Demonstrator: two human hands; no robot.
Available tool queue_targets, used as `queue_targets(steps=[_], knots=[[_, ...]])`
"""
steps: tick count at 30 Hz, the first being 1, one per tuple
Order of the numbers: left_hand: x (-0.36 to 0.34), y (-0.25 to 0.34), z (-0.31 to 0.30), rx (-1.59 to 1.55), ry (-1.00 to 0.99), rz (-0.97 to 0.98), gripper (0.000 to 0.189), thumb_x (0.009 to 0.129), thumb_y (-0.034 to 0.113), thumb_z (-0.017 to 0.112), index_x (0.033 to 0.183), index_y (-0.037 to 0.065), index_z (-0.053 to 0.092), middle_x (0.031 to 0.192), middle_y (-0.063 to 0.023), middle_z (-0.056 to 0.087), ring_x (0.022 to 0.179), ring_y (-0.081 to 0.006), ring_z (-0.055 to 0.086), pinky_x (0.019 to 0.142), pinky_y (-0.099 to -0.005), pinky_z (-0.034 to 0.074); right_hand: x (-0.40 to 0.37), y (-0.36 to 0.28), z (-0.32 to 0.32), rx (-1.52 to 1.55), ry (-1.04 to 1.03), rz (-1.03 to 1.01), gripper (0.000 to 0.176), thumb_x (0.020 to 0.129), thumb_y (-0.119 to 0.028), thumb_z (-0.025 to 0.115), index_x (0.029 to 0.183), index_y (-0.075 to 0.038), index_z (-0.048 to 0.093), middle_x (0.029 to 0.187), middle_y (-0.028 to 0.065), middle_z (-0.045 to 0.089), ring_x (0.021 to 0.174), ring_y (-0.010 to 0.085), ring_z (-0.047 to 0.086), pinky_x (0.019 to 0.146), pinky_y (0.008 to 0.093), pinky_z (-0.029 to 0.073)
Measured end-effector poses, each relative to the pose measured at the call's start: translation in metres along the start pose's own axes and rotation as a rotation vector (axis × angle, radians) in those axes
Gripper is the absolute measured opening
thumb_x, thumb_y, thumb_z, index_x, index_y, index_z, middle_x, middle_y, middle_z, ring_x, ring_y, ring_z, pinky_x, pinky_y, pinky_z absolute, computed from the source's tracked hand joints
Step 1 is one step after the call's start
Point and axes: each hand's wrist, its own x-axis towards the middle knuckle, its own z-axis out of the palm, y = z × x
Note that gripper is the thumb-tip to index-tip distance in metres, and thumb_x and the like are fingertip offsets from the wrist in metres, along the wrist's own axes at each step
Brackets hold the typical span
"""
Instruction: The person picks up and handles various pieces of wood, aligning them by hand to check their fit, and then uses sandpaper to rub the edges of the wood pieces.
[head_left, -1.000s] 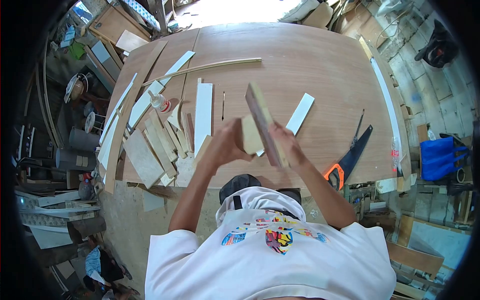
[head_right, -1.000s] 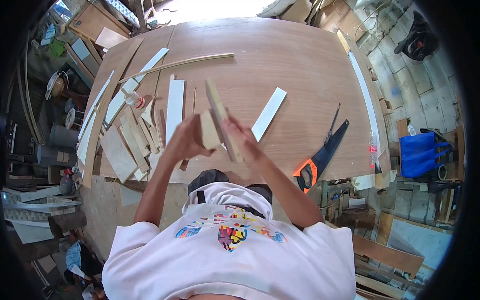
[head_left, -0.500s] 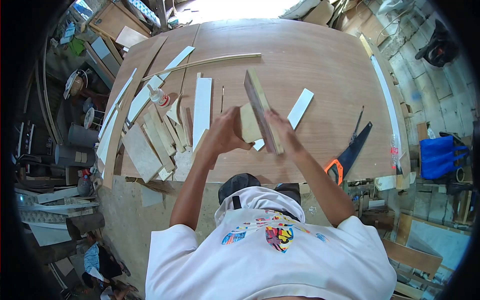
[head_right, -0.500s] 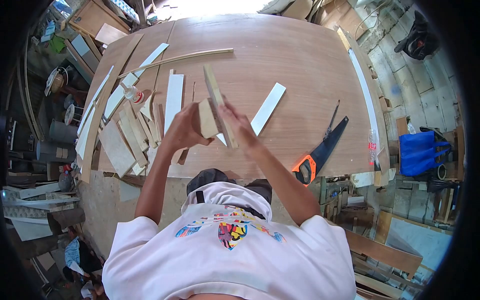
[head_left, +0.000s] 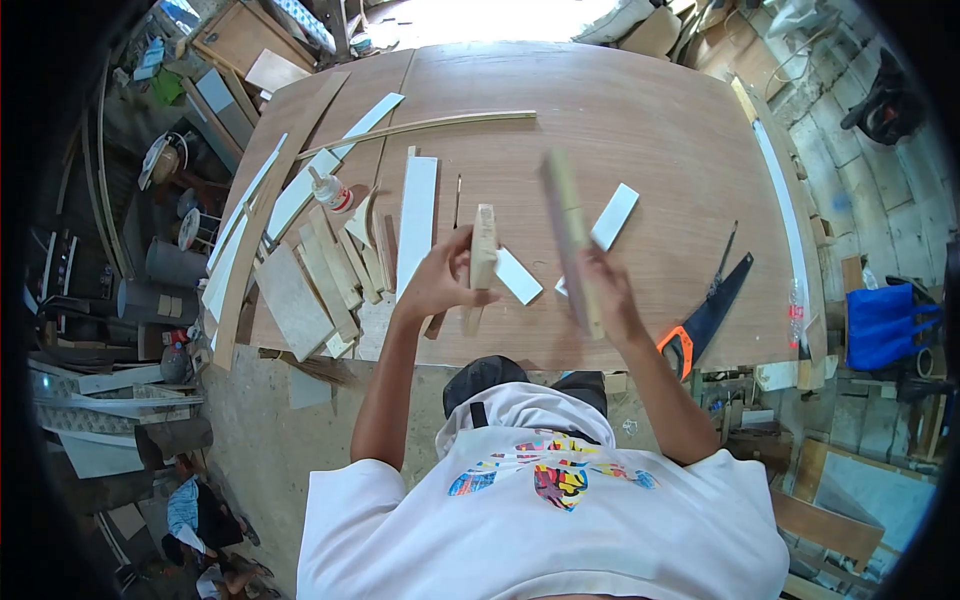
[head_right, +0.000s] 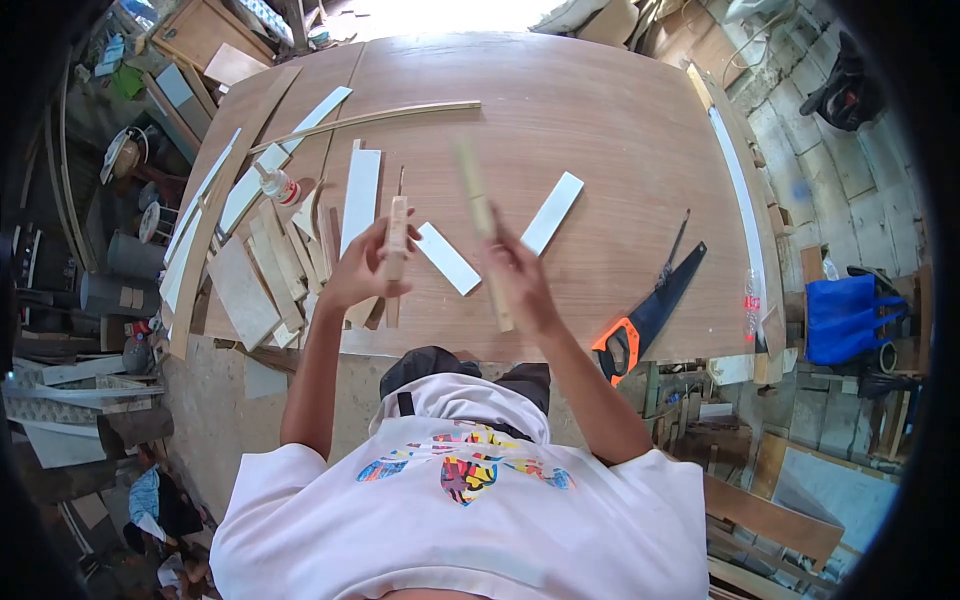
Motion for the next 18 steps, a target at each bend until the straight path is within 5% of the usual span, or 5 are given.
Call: queue_targets(steps=[2,4,8,11,18], knots=[[-0.008,0.006,0.007,-0.235,-0.046,0.018,0.105,0.045,0.037,0.088,0.136,0.003,0.048,0.12,-0.0167,0.061,0.101,-0.0237,0.062,0.088,-0.0401,0.053,0.0,-0.015,-0.003,0.096,0.172,-0.035,0.042,0.101,-0.031,0.048,0.126,0.003,0.055,0.104,0.0072,0.064,0.094,0.0122,0.06,0.086,0.0299,0.049],[-0.014,0.009,0.021,-0.847,-0.142,0.094,0.11,0.049,0.046,0.085,0.141,0.004,0.042,0.126,-0.0192,0.056,0.098,-0.0256,0.062,0.084,-0.0404,0.054,0.002,-0.024,-0.001,0.013,0.25,-0.174,0.046,0.102,-0.034,0.047,0.129,0.003,0.053,0.103,0.0085,0.063,0.091,0.0121,0.059,0.082,0.0283,0.049],[-0.017,0.011,0.034,-1.065,-0.202,0.182,0.118,0.055,0.065,0.081,0.143,0.0,0.038,0.126,-0.0184,0.053,0.093,-0.027,0.062,0.074,-0.0405,0.054,-0.017,-0.059,0.01,-0.082,0.184,-0.188,0.059,0.101,-0.024,0.051,0.153,-0.006,0.031,0.11,0.0038,0.056,0.082,0.007,0.042,0.072,0.0232,0.039],[-0.024,0.011,0.041,-1.1,-0.157,0.141,0.117,0.065,0.079,0.068,0.143,-0.002,0.037,0.125,-0.0166,0.053,0.092,-0.0271,0.061,0.072,-0.0398,0.053,-0.027,-0.078,0.025,-0.359,0.187,-0.248,0.069,0.093,-0.028,0.063,0.151,-0.005,0.035,0.121,0.0177,0.055,0.109,0.0219,0.045,0.096,0.0343,0.04],[-0.035,0.039,0.049,-0.961,0.062,-0.065,0.089,0.094,0.072,0.031,0.149,0.002,0.031,0.14,-0.0197,0.047,0.12,-0.032,0.057,0.095,-0.0447,0.052,-0.037,-0.088,0.058,-0.893,0.188,-0.505,0.071,0.085,-0.036,0.07,0.147,-0.012,0.045,0.125,0.0297,0.044,0.114,0.042,0.042,0.102,0.0489,0.035]])
